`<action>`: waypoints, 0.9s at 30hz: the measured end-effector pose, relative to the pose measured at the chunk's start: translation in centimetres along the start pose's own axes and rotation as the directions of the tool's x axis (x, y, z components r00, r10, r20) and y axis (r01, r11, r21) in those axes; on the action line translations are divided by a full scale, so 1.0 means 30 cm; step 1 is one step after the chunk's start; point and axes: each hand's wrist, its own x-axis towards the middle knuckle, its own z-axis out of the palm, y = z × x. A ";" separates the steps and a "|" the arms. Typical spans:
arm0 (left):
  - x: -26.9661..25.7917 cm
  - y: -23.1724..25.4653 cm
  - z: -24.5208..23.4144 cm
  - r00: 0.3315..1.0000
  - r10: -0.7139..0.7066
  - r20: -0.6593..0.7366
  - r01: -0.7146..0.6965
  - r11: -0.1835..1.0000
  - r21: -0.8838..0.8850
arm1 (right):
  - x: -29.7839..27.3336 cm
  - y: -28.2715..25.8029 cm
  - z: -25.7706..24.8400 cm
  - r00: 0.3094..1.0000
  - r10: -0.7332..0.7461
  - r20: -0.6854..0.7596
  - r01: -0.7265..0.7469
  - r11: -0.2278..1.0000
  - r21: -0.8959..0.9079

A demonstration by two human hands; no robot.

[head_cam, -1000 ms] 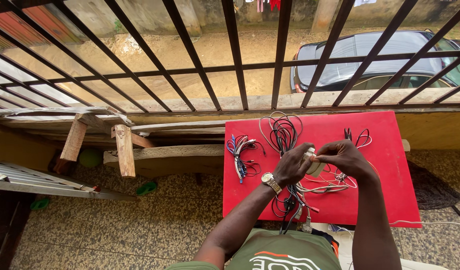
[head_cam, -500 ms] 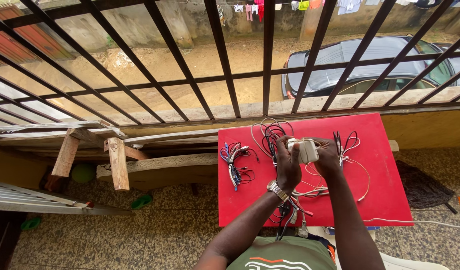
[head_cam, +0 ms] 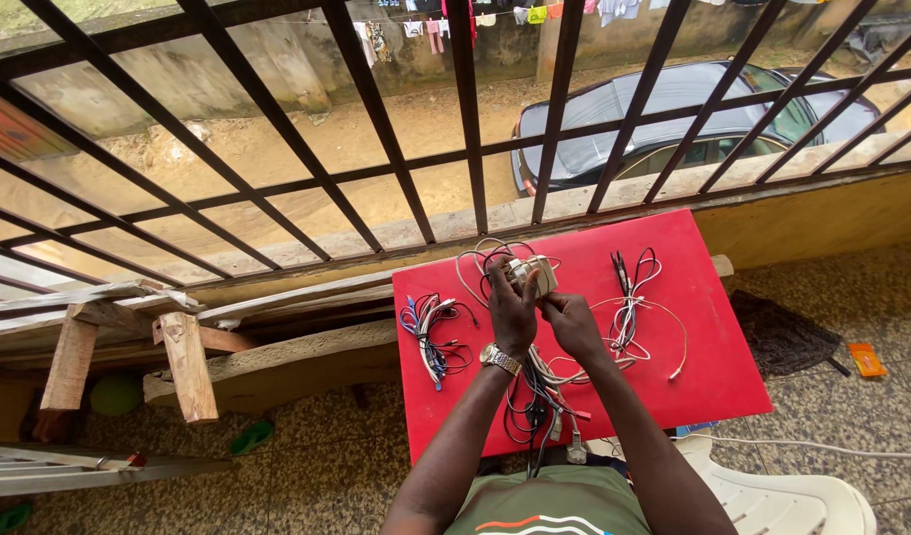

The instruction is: The person organizes a bundle of electrical cables on a red table. They separate the cables, coil them, and secure them with a rubber band. The person handles the cables by hand without using any tools.

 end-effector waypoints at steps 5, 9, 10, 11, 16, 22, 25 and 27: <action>0.024 -0.058 -0.027 0.973 0.133 0.186 -0.175 0.957 0.230 | -0.042 -0.033 -0.014 0.997 -0.063 0.045 0.072 0.968 -0.239; 0.022 -0.077 -0.063 0.886 0.143 0.441 -0.273 0.930 0.247 | -0.068 -0.093 -0.071 0.986 0.134 0.097 -0.097 0.944 -0.316; 0.015 -0.073 -0.072 0.867 0.159 0.473 -0.289 0.933 0.215 | -0.070 -0.113 -0.094 0.987 0.109 0.120 -0.068 0.950 -0.306; 0.000 -0.066 -0.082 0.846 0.176 0.504 -0.303 0.935 0.182 | -0.071 -0.135 -0.115 0.986 0.084 0.142 -0.039 0.955 -0.295; -0.079 0.000 -0.101 0.777 0.133 0.615 -0.227 0.971 0.078 | -0.085 -0.261 -0.225 0.953 0.136 0.271 -0.052 0.954 -0.296; -0.123 0.073 -0.086 0.788 0.168 0.592 -0.142 0.986 -0.091 | -0.086 -0.337 -0.309 0.927 0.017 0.375 0.025 0.994 -0.108; -0.131 0.105 -0.081 0.803 0.155 0.576 -0.110 0.988 -0.112 | -0.076 -0.298 -0.316 0.925 -0.067 0.374 0.041 0.996 0.079; -0.124 0.125 -0.073 0.811 0.112 0.575 -0.058 0.992 -0.111 | -0.063 -0.259 -0.315 0.933 -0.106 0.343 0.040 0.980 0.194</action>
